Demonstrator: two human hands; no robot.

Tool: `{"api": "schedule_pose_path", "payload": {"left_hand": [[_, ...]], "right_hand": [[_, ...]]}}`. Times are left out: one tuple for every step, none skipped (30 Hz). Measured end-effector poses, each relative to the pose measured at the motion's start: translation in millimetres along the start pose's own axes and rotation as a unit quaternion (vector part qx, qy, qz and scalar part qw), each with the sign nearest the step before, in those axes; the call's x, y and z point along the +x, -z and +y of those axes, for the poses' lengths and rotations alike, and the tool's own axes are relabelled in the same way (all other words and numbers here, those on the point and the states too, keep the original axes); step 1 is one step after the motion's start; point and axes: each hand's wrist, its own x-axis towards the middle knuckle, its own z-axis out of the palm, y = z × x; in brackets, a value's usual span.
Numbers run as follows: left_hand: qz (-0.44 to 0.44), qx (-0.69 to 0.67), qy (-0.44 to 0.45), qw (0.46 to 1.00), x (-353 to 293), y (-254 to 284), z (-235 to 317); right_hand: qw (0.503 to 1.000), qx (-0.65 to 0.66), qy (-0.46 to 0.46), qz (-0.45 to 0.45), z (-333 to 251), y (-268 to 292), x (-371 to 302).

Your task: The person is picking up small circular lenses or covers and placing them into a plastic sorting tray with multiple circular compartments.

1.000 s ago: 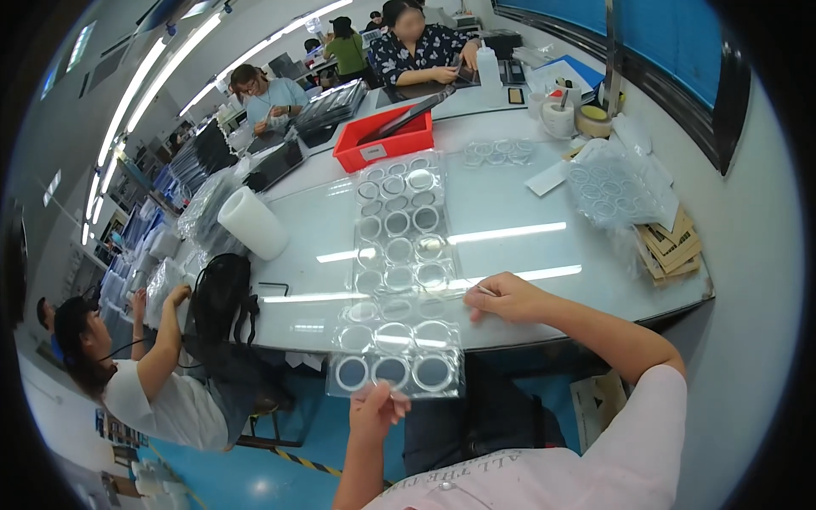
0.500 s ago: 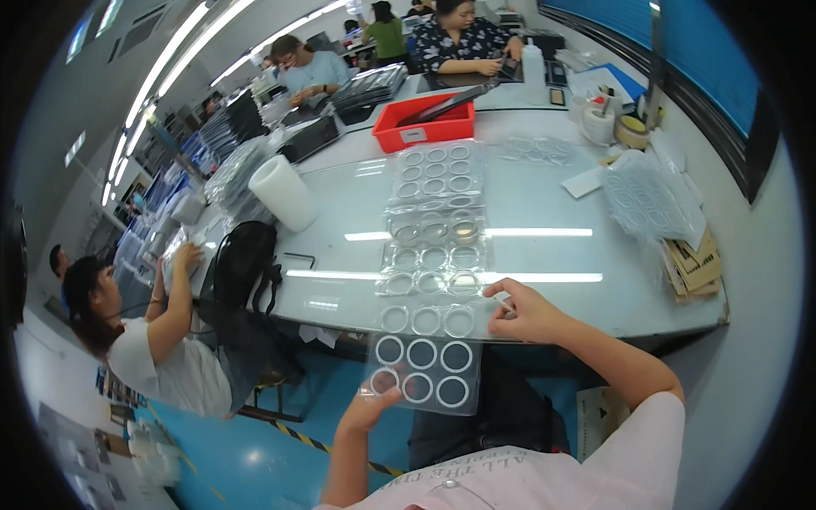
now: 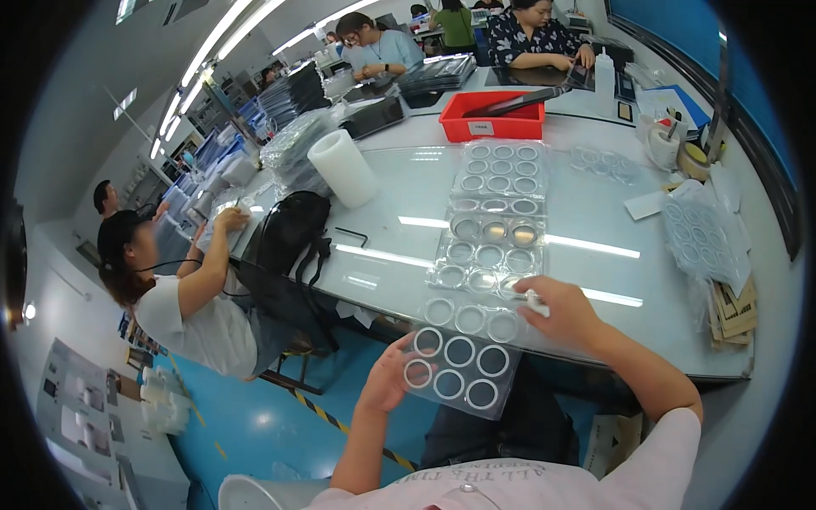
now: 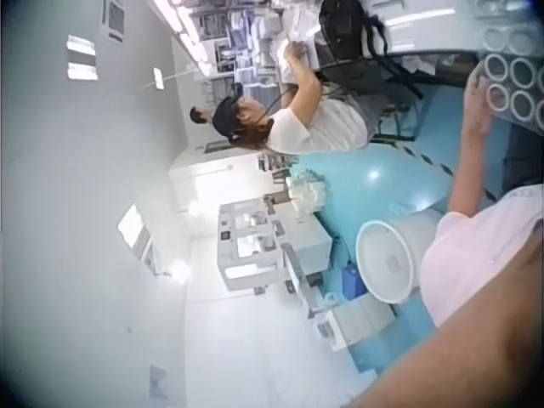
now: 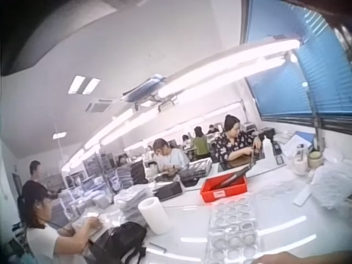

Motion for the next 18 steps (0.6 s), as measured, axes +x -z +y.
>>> {"api": "schedule_pose_path", "payload": {"left_hand": [[0.026,0.123,-0.011,0.992,1,11,-6],[0.055,0.244,-0.022,0.968,-4,19,-10],[0.070,0.238,-0.023,0.968,-8,14,-10],[0.062,0.216,-0.029,0.974,-7,8,-8],[0.055,0.193,-0.037,0.979,-5,2,-2],[0.073,0.188,-0.038,0.979,-3,0,5],[0.026,0.174,-0.005,0.984,-2,-4,14],[-0.023,0.159,0.031,0.987,0,-5,18],[-0.020,0.149,0.043,0.988,0,-6,21],[-0.032,0.184,0.062,0.980,-2,-4,26],[-0.049,0.220,0.085,0.970,-2,-1,30],[-0.049,0.253,0.096,0.961,1,-1,33],[-0.043,0.287,0.108,0.951,0,0,36],[-0.033,0.322,0.112,0.940,2,1,41],[-0.054,0.351,0.115,0.928,5,3,45],[-0.032,0.369,0.105,0.923,7,-8,47],[-0.005,0.360,0.047,0.932,9,-1,43],[-0.008,0.383,-0.016,0.924,16,-6,41]], "right_hand": [[0.999,-0.015,-0.004,-0.037,-9,-1,-6],[0.997,-0.027,-0.004,-0.077,-20,-1,-10],[0.991,-0.023,-0.054,-0.121,-34,3,-12],[0.989,-0.015,-0.051,-0.137,-42,10,-19],[0.979,-0.038,-0.098,-0.175,-44,18,-28],[0.964,-0.062,-0.147,-0.214,-44,17,-35],[0.961,-0.059,-0.146,-0.228,-48,14,-42],[0.954,-0.028,-0.172,-0.244,-49,11,-50],[0.945,-0.001,-0.206,-0.255,-51,13,-59],[0.939,-0.004,-0.221,-0.262,-50,5,-65],[0.953,0.086,-0.212,-0.200,-45,-15,-70],[0.957,0.162,-0.206,-0.126,-44,-29,-75],[0.943,0.211,-0.232,-0.113,-43,-40,-77],[0.928,0.255,-0.257,-0.093,-41,-48,-77],[0.915,0.284,-0.274,-0.088,-33,-57,-81],[0.900,0.314,-0.290,-0.081,-29,-60,-86],[0.871,0.359,-0.321,-0.099,-39,-58,-85],[0.839,0.402,-0.350,-0.111,-45,-56,-84]]}}
